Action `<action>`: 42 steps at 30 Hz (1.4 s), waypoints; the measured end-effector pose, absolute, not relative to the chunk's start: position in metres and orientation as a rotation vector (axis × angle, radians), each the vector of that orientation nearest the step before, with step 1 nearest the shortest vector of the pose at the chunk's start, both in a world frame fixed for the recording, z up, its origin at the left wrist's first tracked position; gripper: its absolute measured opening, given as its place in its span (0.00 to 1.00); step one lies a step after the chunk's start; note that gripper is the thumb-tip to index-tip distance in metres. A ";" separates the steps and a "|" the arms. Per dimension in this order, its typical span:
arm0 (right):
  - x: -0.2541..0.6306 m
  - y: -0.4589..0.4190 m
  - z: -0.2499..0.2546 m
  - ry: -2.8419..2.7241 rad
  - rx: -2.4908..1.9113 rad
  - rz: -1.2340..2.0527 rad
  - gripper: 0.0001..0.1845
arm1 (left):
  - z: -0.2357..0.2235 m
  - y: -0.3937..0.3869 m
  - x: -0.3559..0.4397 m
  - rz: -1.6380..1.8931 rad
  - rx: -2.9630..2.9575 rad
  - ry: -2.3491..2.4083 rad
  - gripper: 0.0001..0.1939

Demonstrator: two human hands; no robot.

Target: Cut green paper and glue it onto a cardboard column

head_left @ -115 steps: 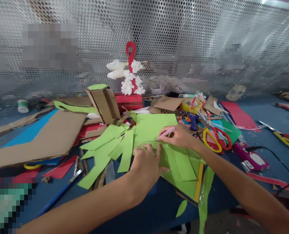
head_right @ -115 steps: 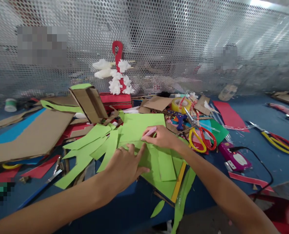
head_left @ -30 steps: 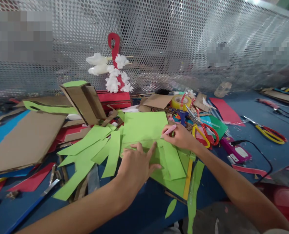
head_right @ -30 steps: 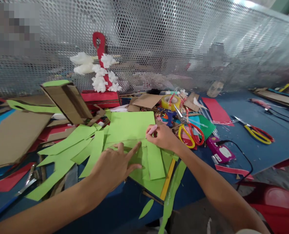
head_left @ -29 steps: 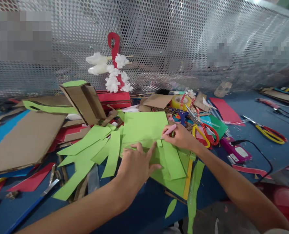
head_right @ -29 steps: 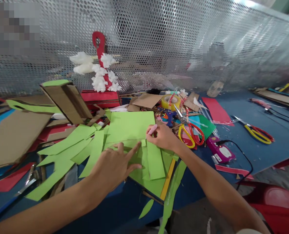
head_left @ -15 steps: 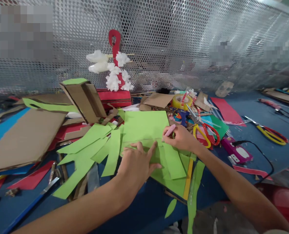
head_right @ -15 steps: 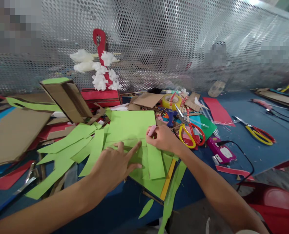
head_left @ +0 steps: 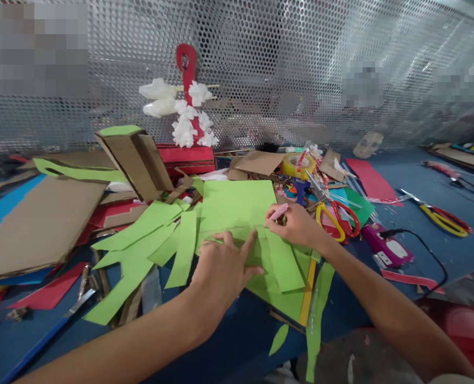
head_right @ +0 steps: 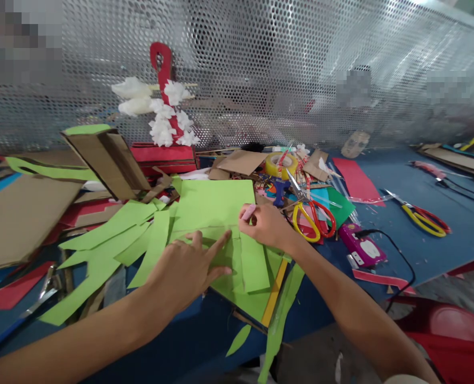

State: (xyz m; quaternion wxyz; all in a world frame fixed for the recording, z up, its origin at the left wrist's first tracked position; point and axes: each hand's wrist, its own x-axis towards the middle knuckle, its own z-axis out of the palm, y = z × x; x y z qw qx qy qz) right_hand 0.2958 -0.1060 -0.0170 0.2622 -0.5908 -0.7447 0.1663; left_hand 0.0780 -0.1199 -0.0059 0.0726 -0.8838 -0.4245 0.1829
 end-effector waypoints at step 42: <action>0.288 -0.107 -0.016 -1.958 -1.625 0.434 0.07 | -0.001 -0.119 0.080 0.578 -2.693 -1.286 0.43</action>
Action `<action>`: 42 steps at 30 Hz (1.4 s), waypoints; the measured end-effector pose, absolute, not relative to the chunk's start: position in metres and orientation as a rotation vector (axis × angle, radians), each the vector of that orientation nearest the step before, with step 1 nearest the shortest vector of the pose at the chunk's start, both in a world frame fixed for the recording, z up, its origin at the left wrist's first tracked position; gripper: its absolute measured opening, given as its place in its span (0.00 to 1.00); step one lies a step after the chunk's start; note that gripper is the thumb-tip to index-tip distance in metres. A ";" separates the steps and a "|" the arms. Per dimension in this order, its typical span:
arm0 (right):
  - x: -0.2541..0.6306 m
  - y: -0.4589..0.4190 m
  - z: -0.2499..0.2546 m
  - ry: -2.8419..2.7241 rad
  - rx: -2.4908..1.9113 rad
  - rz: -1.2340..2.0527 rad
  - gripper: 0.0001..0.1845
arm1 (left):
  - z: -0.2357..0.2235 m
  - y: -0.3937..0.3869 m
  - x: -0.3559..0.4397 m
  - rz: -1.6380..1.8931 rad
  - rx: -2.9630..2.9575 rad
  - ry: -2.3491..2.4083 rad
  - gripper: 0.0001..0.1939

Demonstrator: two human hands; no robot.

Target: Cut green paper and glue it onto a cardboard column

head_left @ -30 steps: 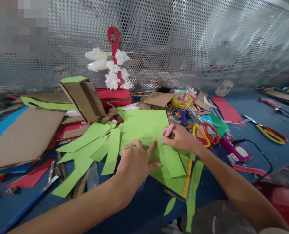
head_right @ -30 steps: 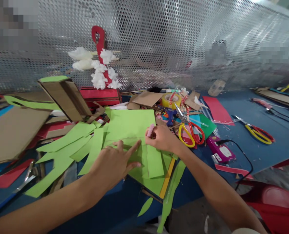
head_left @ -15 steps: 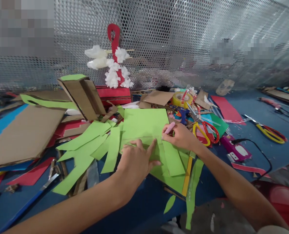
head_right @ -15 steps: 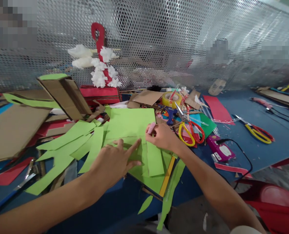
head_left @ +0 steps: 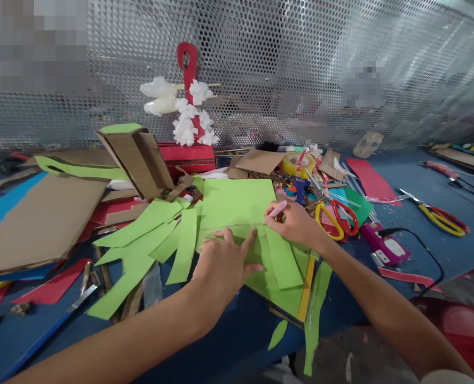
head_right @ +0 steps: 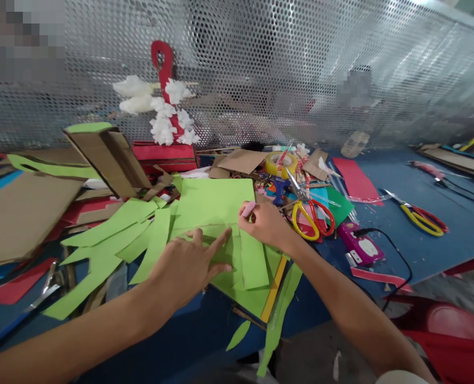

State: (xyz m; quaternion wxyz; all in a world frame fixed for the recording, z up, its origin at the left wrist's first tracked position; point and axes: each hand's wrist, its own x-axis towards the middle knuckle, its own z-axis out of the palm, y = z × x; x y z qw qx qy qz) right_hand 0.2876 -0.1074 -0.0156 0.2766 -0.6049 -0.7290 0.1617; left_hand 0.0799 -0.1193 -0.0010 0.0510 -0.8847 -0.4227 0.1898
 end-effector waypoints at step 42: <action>0.292 -0.110 -0.013 -2.018 -1.568 0.553 0.07 | -0.003 -0.118 0.080 0.562 -2.694 -1.291 0.44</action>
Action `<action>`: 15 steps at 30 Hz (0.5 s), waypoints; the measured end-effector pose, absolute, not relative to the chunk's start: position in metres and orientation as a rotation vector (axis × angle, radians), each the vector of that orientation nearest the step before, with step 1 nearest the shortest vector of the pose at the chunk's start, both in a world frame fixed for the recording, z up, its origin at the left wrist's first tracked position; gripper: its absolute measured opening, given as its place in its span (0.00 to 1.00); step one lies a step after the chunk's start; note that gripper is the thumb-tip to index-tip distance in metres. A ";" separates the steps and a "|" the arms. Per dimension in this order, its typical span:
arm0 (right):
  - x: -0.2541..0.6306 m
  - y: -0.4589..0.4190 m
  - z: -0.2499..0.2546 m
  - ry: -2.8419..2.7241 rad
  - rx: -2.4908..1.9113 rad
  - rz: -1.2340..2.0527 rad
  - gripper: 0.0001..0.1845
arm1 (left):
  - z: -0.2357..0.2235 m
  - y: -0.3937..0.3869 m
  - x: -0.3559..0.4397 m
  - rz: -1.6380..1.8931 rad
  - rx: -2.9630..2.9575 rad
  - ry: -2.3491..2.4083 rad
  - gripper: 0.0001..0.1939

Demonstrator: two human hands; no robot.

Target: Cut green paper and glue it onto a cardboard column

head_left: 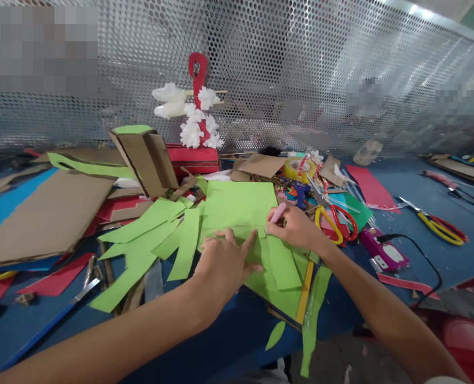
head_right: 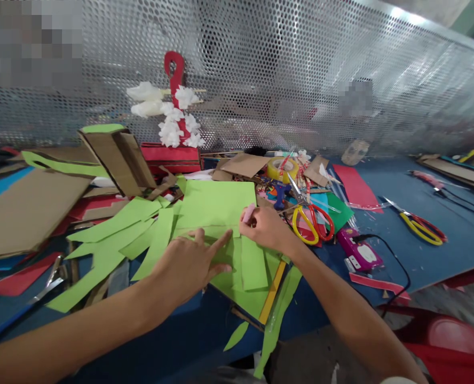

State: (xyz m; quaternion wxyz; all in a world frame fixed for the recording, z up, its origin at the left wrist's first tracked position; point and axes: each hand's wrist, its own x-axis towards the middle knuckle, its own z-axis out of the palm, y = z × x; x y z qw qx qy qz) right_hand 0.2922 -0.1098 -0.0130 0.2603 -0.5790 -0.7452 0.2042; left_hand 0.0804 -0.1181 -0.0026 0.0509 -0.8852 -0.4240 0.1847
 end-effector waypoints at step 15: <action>0.299 -0.109 -0.013 -1.990 -1.512 0.497 0.09 | 0.000 -0.113 0.077 0.540 -2.752 -1.250 0.42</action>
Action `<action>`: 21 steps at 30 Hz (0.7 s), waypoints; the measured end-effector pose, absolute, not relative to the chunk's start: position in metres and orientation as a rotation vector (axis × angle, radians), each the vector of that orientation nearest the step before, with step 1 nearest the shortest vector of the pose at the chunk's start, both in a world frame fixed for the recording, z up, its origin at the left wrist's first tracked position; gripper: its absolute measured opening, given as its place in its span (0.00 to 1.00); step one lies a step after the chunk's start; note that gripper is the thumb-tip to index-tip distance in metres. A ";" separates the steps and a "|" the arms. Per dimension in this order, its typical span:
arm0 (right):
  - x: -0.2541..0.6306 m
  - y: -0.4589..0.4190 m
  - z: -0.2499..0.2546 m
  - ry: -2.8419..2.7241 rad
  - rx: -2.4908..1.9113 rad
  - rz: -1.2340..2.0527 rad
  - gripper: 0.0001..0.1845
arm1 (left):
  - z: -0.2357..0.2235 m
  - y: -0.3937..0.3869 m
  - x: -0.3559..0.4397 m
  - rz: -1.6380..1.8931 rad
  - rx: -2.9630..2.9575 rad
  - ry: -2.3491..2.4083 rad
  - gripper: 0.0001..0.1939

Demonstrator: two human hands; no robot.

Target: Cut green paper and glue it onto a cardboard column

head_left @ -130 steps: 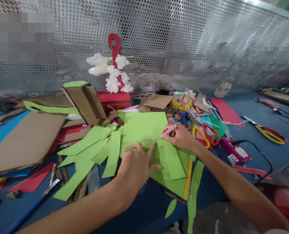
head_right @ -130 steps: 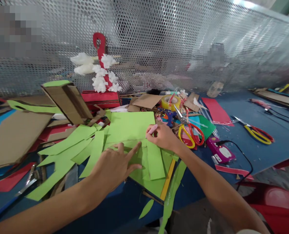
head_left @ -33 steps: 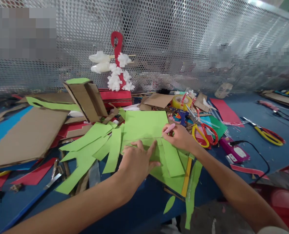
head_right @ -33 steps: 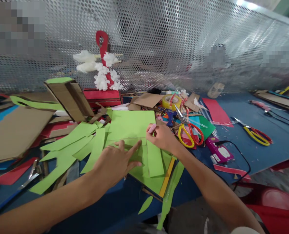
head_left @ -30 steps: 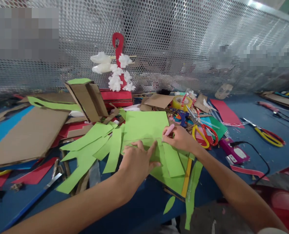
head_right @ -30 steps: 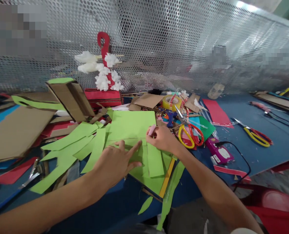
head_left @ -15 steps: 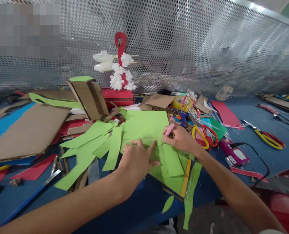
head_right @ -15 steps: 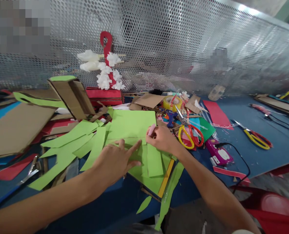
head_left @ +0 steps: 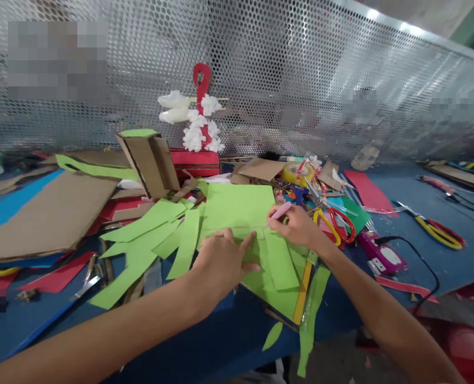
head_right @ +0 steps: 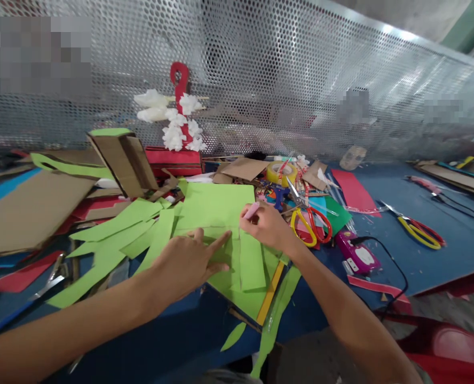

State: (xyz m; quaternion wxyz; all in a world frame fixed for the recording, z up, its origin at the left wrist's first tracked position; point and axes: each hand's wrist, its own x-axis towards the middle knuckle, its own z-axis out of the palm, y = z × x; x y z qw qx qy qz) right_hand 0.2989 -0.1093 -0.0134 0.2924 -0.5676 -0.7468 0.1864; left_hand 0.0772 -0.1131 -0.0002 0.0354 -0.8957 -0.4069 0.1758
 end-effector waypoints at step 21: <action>0.324 -0.079 -0.043 -1.677 -1.399 0.441 0.22 | 0.000 0.004 0.032 0.316 -3.353 -1.071 0.27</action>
